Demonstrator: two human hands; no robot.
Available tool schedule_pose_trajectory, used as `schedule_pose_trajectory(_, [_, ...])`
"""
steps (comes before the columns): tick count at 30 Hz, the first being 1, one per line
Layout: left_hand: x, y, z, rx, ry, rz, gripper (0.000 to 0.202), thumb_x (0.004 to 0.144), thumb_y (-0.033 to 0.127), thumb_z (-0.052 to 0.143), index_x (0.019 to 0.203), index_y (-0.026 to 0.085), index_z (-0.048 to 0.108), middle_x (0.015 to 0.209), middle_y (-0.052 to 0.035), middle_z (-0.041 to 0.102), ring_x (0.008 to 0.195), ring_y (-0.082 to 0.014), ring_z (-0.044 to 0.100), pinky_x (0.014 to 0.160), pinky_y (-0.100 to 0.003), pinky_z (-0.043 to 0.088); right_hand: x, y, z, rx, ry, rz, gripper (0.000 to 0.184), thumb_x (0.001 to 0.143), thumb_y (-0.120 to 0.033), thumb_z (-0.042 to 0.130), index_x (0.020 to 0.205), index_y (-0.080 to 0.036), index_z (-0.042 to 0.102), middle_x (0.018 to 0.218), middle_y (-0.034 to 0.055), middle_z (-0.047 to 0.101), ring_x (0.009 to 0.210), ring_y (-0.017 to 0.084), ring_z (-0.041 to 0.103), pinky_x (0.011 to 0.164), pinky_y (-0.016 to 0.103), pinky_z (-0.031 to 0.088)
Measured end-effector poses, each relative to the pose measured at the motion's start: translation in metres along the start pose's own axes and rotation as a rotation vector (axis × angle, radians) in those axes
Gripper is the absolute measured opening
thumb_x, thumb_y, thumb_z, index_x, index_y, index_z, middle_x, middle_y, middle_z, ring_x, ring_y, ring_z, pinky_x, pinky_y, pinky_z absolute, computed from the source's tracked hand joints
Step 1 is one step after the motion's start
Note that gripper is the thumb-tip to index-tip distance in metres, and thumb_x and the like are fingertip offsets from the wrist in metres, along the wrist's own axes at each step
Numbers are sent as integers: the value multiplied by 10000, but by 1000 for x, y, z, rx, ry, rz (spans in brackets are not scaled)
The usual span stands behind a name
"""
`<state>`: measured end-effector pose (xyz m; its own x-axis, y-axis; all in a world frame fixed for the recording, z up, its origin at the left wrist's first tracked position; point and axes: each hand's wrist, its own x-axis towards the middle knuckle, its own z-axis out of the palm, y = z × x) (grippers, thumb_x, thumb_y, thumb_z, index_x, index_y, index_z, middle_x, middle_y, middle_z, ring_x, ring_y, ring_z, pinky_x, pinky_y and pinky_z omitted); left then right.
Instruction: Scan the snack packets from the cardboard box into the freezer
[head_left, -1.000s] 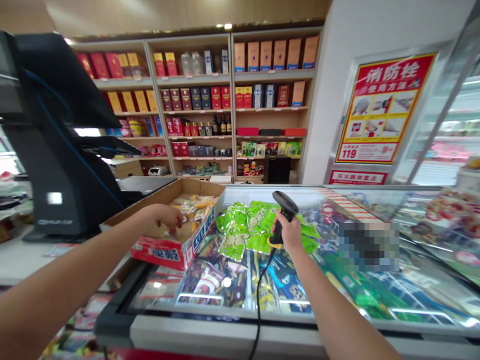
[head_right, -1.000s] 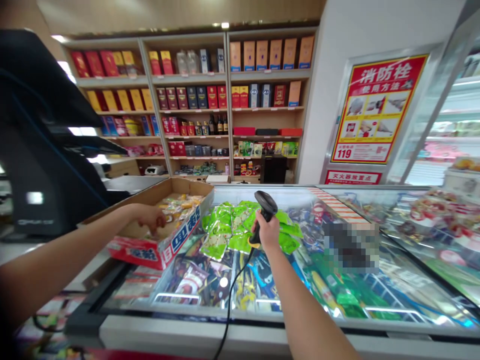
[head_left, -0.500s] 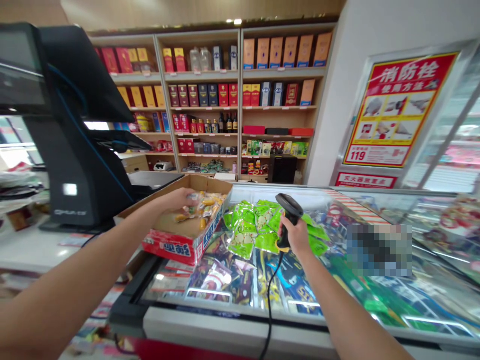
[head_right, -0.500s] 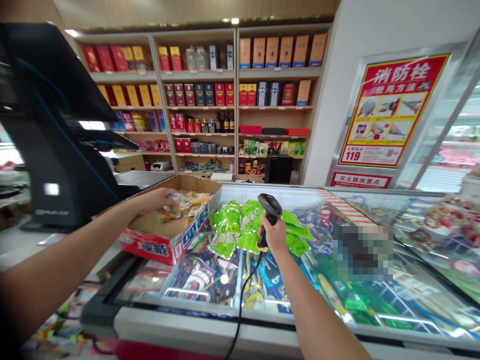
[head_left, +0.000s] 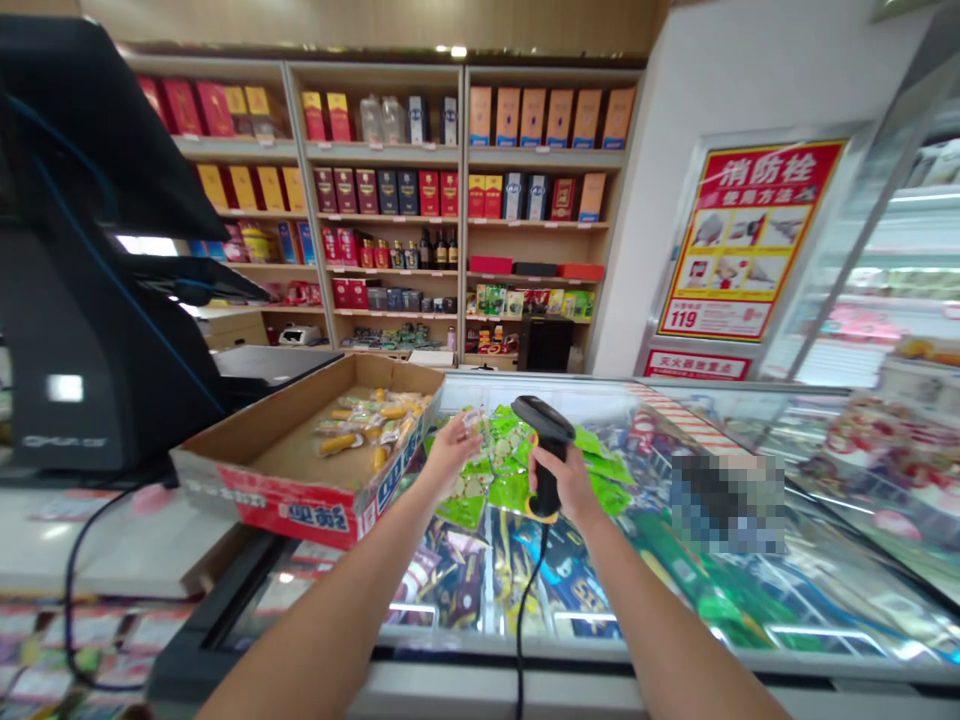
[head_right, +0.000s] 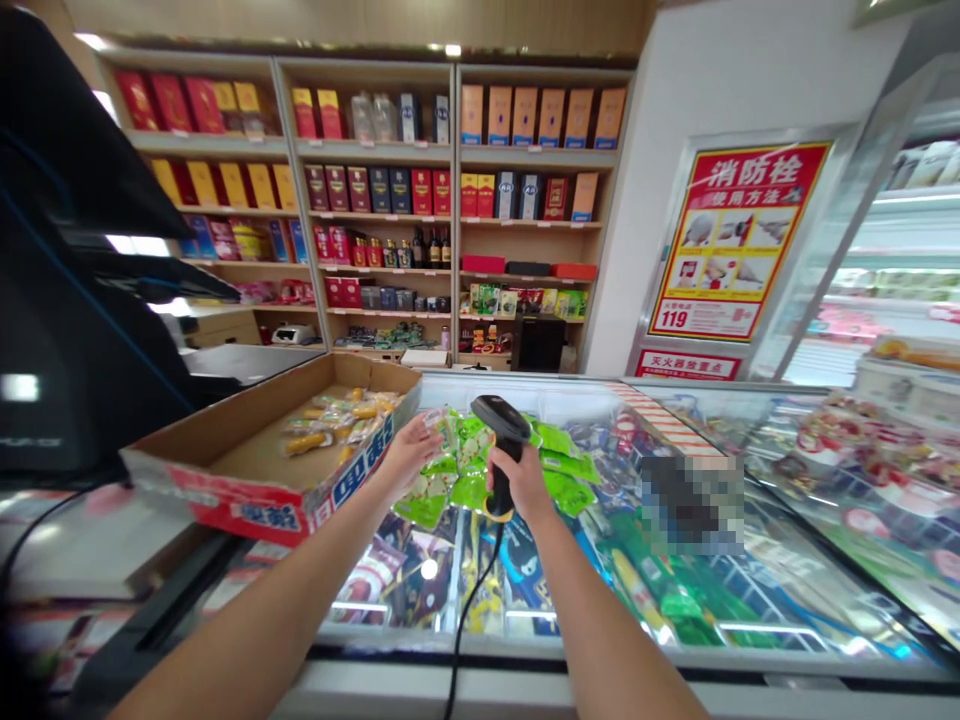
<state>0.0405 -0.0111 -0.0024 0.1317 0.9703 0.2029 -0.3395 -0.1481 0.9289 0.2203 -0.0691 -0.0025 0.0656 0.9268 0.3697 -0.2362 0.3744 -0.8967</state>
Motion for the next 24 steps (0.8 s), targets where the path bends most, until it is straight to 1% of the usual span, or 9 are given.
schedule_pose_trajectory(3, [2, -19, -10, 57, -9, 58, 533, 537, 284, 804, 1043, 184, 672, 1000, -68, 709, 793, -152, 617, 665, -247, 479, -6, -4, 4, 41, -173, 135, 255, 673, -346, 744, 798, -150, 640, 507, -16, 603, 340, 119, 517, 355, 224, 419])
schedule_pose_trajectory(5, [4, -22, -17, 53, -13, 79, 551, 545, 299, 803, 1068, 180, 676, 1032, -80, 710, 824, -164, 625, 691, -261, 490, -8, -5, 6, 36, -236, 198, 242, 652, -331, 770, 743, -152, 634, 481, -19, 589, 334, 119, 516, 353, 224, 426])
schedule_pose_trajectory(7, [5, -21, -21, 14, -16, 80, 583, 549, 302, 809, 1102, 179, 673, 1044, -86, 711, 824, -166, 631, 706, -274, 502, -8, -5, 7, 23, -263, 220, 236, 649, -328, 780, 664, -163, 612, 456, -22, 571, 332, 121, 514, 352, 228, 433])
schedule_pose_trajectory(9, [6, -20, -22, -13, -16, 76, 596, 542, 293, 820, 1108, 176, 676, 1032, -87, 717, 798, -160, 631, 698, -272, 501, -8, -4, 7, 2, -271, 211, 254, 666, -342, 770, 610, -170, 591, 449, -17, 564, 338, 123, 516, 353, 233, 438])
schedule_pose_trajectory(11, [6, -20, -22, -12, -8, 80, 582, 529, 277, 828, 1084, 171, 691, 1000, -82, 727, 775, -152, 627, 682, -259, 489, -7, -2, 6, -19, -283, 185, 257, 681, -355, 755, 609, -168, 595, 459, -10, 570, 341, 124, 520, 352, 232, 438])
schedule_pose_trajectory(16, [5, -22, -19, 39, -11, 119, 507, 525, 288, 833, 1005, 155, 735, 945, -85, 741, 858, -195, 642, 752, -291, 488, -6, 3, 4, -24, -305, 174, 234, 674, -362, 740, 746, -164, 639, 514, -5, 613, 342, 135, 534, 347, 239, 443])
schedule_pose_trajectory(19, [5, -21, -19, 46, -16, 128, 515, 515, 306, 840, 995, 143, 744, 935, -93, 742, 848, -200, 642, 760, -303, 481, -7, 8, 5, -36, -282, 154, 206, 684, -355, 705, 734, -172, 625, 492, -20, 592, 317, 120, 497, 330, 235, 436])
schedule_pose_trajectory(22, [4, -20, -19, 38, -10, 119, 531, 498, 315, 844, 991, 147, 746, 932, -93, 740, 821, -193, 634, 734, -297, 469, -8, 13, 8, -41, -224, 105, 198, 689, -359, 671, 713, -176, 600, 458, -41, 550, 280, 92, 432, 303, 210, 396])
schedule_pose_trajectory(24, [4, -19, -19, 48, -11, 117, 522, 496, 321, 843, 979, 151, 746, 931, -91, 737, 816, -191, 629, 731, -297, 462, -9, 15, 9, -45, -216, 99, 202, 694, -365, 659, 708, -174, 593, 458, -43, 542, 276, 86, 422, 300, 201, 382])
